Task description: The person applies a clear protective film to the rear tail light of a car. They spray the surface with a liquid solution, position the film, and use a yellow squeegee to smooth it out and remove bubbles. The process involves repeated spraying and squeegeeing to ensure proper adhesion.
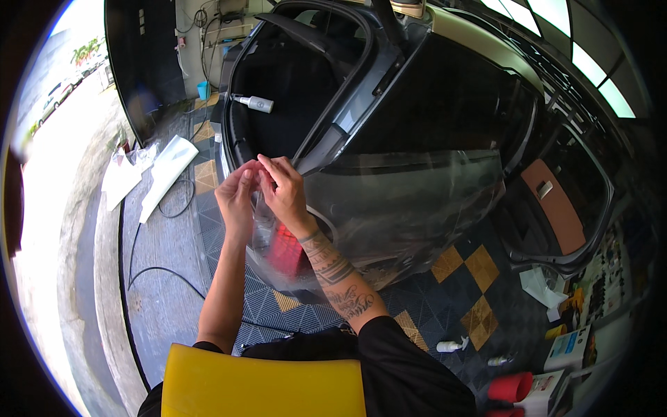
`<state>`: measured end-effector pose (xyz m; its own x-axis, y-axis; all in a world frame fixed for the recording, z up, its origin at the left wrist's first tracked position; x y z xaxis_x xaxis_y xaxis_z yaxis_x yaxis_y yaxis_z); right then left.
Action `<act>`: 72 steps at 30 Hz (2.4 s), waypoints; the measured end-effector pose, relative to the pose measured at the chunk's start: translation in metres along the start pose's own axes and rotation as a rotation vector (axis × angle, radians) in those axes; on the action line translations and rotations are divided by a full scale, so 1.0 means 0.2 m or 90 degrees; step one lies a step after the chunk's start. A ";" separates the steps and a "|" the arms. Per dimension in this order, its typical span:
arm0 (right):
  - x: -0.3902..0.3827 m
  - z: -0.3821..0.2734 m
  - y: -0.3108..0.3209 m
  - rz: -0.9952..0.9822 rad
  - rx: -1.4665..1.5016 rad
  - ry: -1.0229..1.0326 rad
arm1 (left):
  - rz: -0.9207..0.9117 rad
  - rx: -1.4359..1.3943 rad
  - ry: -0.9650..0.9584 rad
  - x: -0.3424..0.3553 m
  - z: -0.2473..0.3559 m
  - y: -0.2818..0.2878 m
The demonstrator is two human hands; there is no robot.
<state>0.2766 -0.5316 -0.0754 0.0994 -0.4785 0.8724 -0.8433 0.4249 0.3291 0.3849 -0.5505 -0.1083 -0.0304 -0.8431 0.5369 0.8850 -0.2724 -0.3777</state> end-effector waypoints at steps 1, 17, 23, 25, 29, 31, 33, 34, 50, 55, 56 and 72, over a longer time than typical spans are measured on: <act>0.00 0.00 0.01 -0.014 0.001 -0.003 | -0.018 0.012 -0.002 0.00 0.00 0.01; -0.02 0.02 0.03 -0.025 -0.038 0.060 | 0.014 -0.081 0.036 0.00 -0.02 -0.03; -0.03 0.02 0.04 -0.099 -0.037 0.073 | 0.047 -0.119 0.068 0.00 -0.06 -0.02; -0.04 0.02 0.04 -0.096 -0.050 0.071 | 0.061 -0.138 0.070 0.00 -0.07 -0.03; -0.05 0.04 0.04 -0.099 -0.056 0.073 | 0.073 -0.178 0.080 0.00 -0.08 -0.05; -0.05 0.03 0.04 -0.088 -0.050 0.053 | 0.070 -0.168 0.076 0.00 -0.08 -0.04; -0.04 0.02 0.03 -0.092 -0.044 0.037 | 0.067 -0.153 0.076 0.00 -0.07 -0.04; -0.03 0.02 0.03 -0.102 -0.041 0.031 | 0.066 -0.143 0.078 0.00 -0.06 -0.05; -0.03 0.01 0.02 -0.081 -0.007 -0.096 | 0.021 -0.063 0.016 0.00 0.00 -0.02; 0.02 0.12 0.05 -0.062 0.361 -0.321 | -0.075 0.188 0.003 -0.01 0.05 -0.02; 0.02 0.13 0.06 -0.074 0.370 -0.335 | -0.091 0.238 0.005 0.00 0.07 -0.02; 0.03 0.14 0.09 -0.098 0.598 -0.455 | -0.134 0.130 0.052 0.05 0.10 -0.03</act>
<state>0.2481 -0.5476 -0.0751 0.1671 -0.9217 0.3500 -0.9349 -0.2608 -0.2406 0.3886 -0.5485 -0.0856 -0.2536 -0.8148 0.5213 0.9302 -0.3533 -0.0997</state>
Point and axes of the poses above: each hand's wrist, its own x-axis towards the middle knuckle, its own y-axis out of the back of the hand, z = x × y, the point moved 3 cm from there along x, towards the middle knuckle, and after that the axes turned 10 degrees about -z, right-handed, at the moved point
